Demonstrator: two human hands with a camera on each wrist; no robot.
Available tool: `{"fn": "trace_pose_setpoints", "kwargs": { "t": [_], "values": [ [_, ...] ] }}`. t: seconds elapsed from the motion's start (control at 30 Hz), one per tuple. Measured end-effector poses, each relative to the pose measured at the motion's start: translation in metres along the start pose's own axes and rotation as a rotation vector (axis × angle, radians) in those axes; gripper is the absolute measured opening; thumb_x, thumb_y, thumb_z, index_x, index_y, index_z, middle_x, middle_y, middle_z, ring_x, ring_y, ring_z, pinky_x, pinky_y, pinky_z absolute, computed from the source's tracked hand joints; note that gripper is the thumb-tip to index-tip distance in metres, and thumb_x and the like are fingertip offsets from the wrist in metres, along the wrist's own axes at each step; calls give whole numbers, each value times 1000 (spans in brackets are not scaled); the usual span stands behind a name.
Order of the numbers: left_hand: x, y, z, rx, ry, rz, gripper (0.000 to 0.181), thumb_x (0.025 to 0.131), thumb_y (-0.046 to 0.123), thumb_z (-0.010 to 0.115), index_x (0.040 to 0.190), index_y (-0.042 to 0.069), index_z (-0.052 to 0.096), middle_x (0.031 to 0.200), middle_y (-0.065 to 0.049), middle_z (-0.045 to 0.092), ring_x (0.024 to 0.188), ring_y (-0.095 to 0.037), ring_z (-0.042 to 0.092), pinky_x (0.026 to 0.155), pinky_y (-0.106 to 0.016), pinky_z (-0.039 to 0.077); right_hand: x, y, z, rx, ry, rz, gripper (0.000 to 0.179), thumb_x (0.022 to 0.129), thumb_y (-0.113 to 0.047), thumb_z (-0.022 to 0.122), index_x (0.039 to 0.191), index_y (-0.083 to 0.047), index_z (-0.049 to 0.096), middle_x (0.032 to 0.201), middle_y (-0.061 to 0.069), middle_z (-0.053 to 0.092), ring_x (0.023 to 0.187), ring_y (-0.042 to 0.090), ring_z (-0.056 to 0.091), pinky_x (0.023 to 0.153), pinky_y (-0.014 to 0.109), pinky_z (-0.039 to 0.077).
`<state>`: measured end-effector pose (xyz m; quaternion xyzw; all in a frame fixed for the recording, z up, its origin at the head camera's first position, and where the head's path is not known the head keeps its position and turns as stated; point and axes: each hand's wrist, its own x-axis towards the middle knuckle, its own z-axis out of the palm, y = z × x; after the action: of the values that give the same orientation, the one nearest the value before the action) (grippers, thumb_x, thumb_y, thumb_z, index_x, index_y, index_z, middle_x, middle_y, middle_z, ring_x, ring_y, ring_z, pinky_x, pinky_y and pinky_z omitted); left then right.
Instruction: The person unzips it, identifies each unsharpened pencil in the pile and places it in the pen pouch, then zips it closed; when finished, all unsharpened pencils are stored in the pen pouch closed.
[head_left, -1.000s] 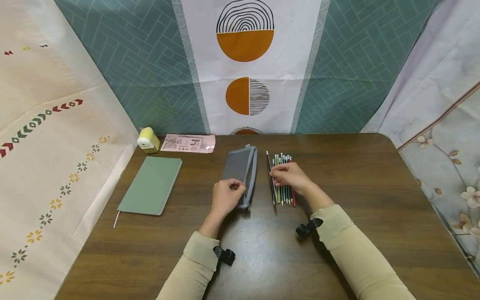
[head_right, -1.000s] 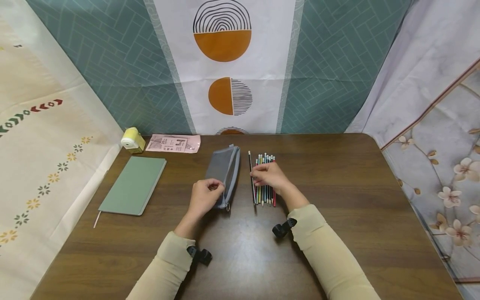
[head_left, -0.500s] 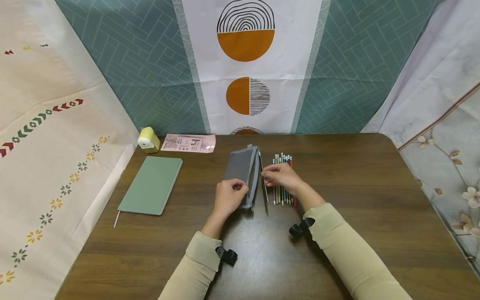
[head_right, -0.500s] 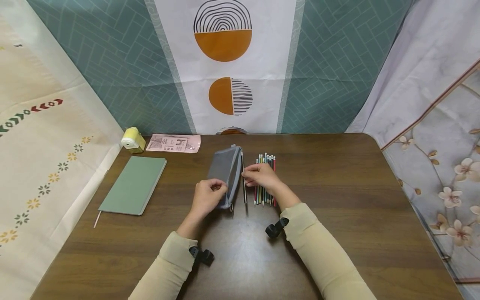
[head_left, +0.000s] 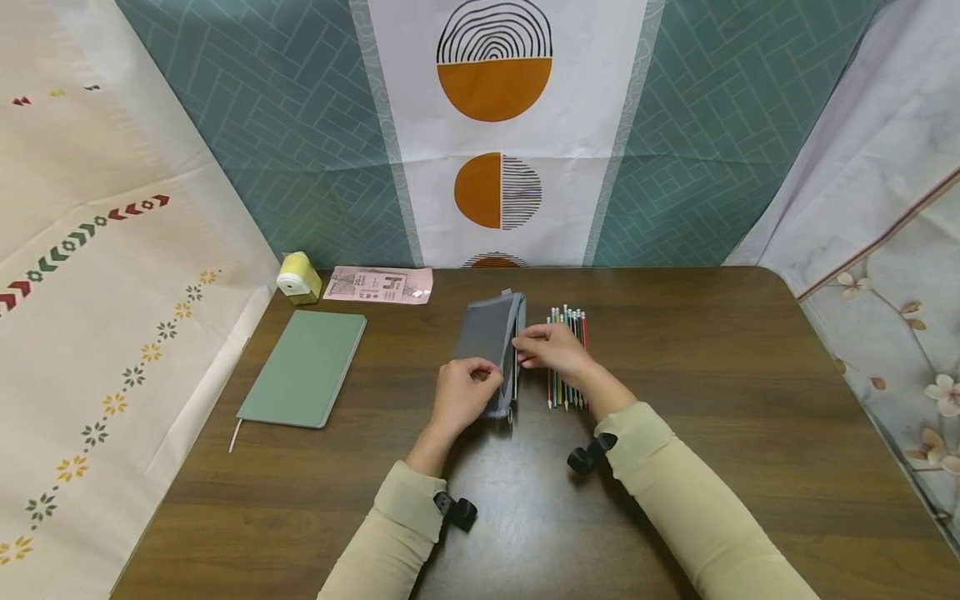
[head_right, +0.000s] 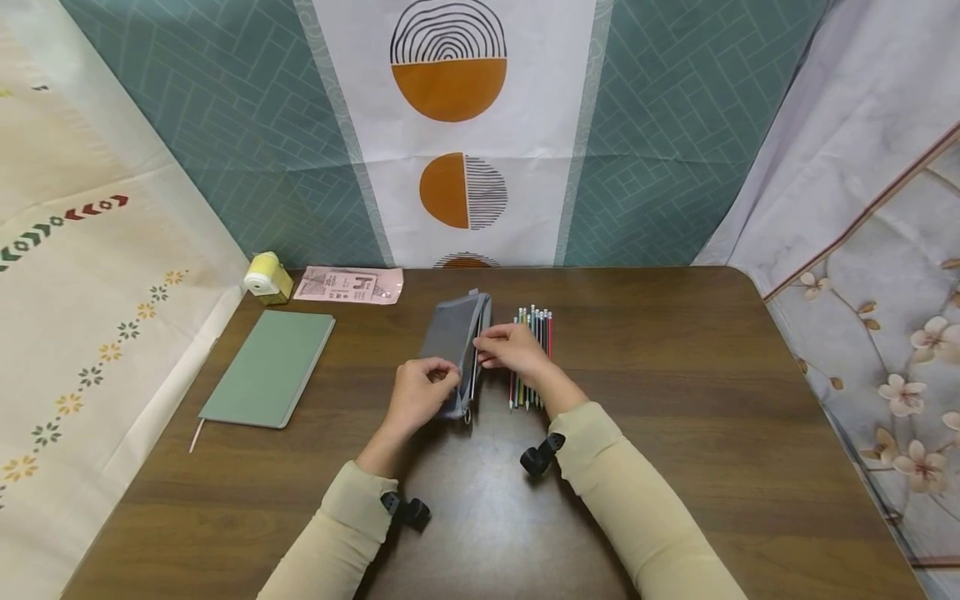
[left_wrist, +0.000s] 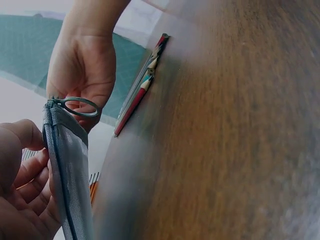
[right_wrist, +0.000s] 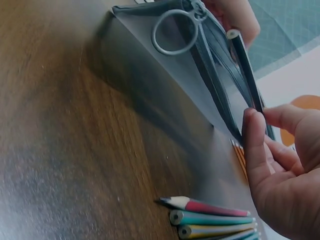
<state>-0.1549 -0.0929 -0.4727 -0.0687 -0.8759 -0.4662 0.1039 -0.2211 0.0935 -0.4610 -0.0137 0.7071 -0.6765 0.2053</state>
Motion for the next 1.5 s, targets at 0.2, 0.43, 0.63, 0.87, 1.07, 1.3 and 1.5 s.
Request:
{"fn": "trace_pose_setpoints", "kwargs": {
  "t": [0.2,0.43,0.63,0.87,1.07,1.3,1.5],
  "values": [
    [0,1,1,-8,-12,0,7,82,8,71,80,5,77,67,1,69,58,-6,56,57,-25,48,3,0,7,-6,38,-10,30,97,-2,63,121,17,60,86,7,70,67,9,67,64,21,58],
    [0,2,2,-19,-32,14,9,85,8,70,84,3,77,71,-1,70,58,-6,57,57,-23,49,4,0,13,-42,71,0,29,96,0,63,120,17,61,83,9,71,64,10,66,62,22,58],
    [-1,1,3,-37,-13,20,8,85,6,70,83,2,77,69,-1,69,56,-5,57,55,-23,49,4,1,15,-91,78,-6,28,97,-1,64,118,16,62,94,18,73,66,11,67,64,25,59],
    [-1,2,3,-48,-8,23,8,86,5,71,83,1,77,69,-3,70,57,-6,60,54,-23,51,2,1,13,-111,64,-28,27,98,-3,64,119,14,63,101,22,72,70,12,68,68,26,60],
    [-1,1,1,-34,0,11,8,86,6,70,84,1,77,69,-3,70,56,-6,59,53,-23,50,-2,-2,4,-104,75,-50,31,98,-11,66,122,9,65,109,24,72,79,20,72,73,31,60],
    [-1,1,-1,-32,-4,15,8,87,6,71,84,1,77,70,-4,70,56,-7,58,54,-23,50,-12,-2,-20,-120,109,-83,34,100,-15,65,124,8,64,117,28,68,92,32,71,76,33,61],
    [-2,-2,-3,-20,-12,9,8,87,5,71,85,0,77,71,-4,70,58,-8,58,56,-24,51,-16,6,-44,-81,165,-76,34,99,-13,65,124,10,63,114,28,68,88,23,72,77,33,60]
  ]
}}
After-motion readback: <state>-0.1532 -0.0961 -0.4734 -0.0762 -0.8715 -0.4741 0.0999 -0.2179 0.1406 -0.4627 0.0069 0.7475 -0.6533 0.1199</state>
